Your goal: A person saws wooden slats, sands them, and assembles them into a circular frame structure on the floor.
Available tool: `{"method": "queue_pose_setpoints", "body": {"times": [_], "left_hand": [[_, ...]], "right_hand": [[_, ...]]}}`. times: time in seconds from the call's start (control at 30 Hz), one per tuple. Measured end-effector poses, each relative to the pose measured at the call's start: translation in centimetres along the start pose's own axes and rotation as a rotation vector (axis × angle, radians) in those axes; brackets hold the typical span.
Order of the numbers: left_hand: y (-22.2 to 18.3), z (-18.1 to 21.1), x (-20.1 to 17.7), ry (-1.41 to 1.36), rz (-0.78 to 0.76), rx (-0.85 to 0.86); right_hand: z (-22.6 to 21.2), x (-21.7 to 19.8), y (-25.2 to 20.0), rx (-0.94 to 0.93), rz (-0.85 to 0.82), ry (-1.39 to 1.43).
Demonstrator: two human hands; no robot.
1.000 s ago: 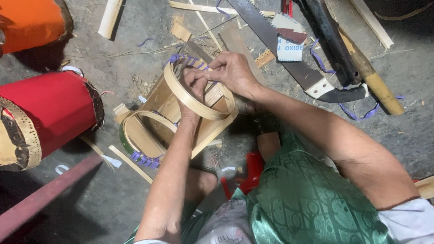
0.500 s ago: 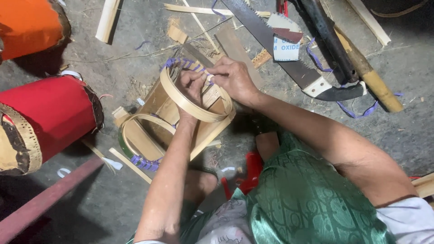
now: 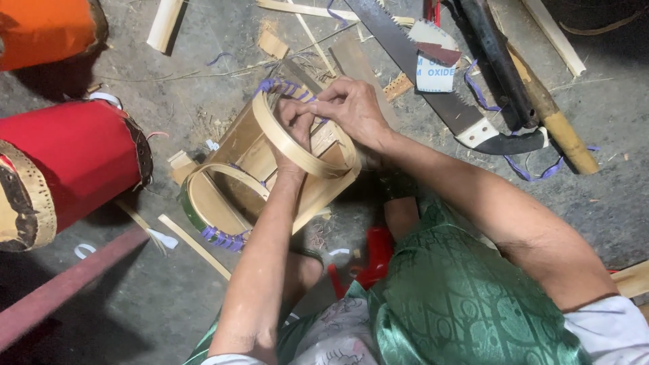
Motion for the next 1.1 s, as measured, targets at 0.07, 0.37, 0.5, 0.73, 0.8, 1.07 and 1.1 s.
{"method": "queue_pose_setpoints", "body": {"times": [0.07, 0.37, 0.5, 0.73, 0.8, 1.07, 1.1], "left_hand": [[0.0, -0.3, 0.0, 0.015, -0.01, -0.1], [0.6, -2.5, 0.9, -0.013, 0.046, -0.118], [0.7, -2.2, 0.5, 0.04, 0.042, -0.084], [0.4, -0.6, 0.5, 0.072, 0.03, -0.03], [0.4, -0.9, 0.4, 0.074, 0.037, -0.034], [0.5, -2.0, 0.7, 0.041, 0.028, -0.164], [0.6, -1.9, 0.8, 0.041, 0.024, -0.165]], "right_hand": [[0.0, 0.1, -0.1, 0.001, -0.01, 0.017], [-1.3, 0.6, -0.9, -0.34, -0.065, -0.116], [-2.3, 0.5, -0.7, -0.52, -0.092, -0.329], [-1.9, 1.0, -1.0, -0.664, -0.159, -0.601], [-2.1, 1.1, -0.9, -0.678, -0.174, -0.609], [-2.9, 0.6, -0.6, -0.599, -0.144, -0.512], [-2.4, 0.7, -0.5, -0.595, -0.143, -0.514]]}}
Point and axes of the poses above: each hand's wrist, its own y-axis towards the middle knuckle, its own x-axis out of the palm, z = x × y, the point moved 5 cm from there along y, towards the middle knuckle, and after that the axes turned 12 degrees about -x, right-handed, at the moved point
